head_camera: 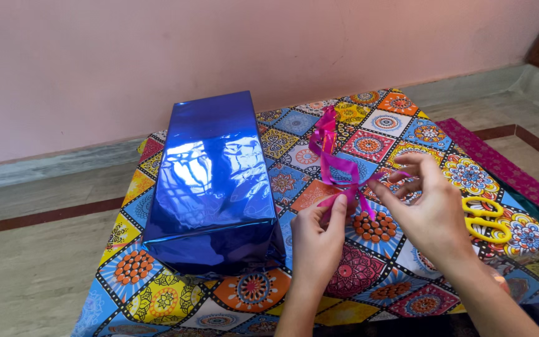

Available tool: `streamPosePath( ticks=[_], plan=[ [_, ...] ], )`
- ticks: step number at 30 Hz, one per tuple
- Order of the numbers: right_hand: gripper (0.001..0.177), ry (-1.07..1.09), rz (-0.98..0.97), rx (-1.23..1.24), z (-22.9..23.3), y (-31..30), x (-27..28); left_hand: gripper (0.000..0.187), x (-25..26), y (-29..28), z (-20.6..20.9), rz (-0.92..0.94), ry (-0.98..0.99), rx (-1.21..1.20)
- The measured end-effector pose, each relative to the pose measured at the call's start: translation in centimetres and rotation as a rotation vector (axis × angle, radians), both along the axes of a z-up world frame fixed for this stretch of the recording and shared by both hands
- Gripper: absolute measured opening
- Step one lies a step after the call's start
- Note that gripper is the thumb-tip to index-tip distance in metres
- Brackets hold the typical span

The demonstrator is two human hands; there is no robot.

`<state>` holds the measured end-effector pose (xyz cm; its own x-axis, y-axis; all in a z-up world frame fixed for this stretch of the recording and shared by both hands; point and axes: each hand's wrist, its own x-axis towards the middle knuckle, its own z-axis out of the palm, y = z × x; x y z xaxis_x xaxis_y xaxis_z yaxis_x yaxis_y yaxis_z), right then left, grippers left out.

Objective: The person wraps a rectangular box in blue wrapping paper, secures it with tape, and ties a pink ribbon bow on top. They then place the finished gift aside and begin wrapping a second cardboard box in pink floral paper.

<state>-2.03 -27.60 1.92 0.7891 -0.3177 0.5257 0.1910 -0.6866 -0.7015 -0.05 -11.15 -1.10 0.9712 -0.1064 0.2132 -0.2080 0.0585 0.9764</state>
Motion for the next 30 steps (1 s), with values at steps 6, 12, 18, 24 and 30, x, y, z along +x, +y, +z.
streamPosePath(
  ticks=[6, 12, 18, 24, 30],
  plan=[
    [0.034, 0.328, -0.030, 0.332, -0.3, 0.5, -1.1, 0.027, -0.7, -0.1, 0.9, 0.022, -0.021, 0.001],
    [0.027, 0.233, 0.194, 0.385, -1.2, 1.1, -0.6, 0.024, -1.1, 0.0, 1.3, 0.033, -0.083, 0.042],
    [0.025, 0.259, 0.159, 0.372, -2.3, 0.9, 0.0, 0.021, -1.0, -0.3, 1.2, 0.061, -0.100, 0.042],
    [0.022, 0.236, 0.162, 0.716, -2.6, 1.7, -0.4, 0.026, -0.4, -1.2, 1.4, 0.134, 0.155, -0.037],
    [0.023, 0.084, 0.236, 0.741, -2.8, 2.6, -0.1, 0.023, 0.1, -1.1, 0.8, 0.121, 0.079, 0.079]
  ],
)
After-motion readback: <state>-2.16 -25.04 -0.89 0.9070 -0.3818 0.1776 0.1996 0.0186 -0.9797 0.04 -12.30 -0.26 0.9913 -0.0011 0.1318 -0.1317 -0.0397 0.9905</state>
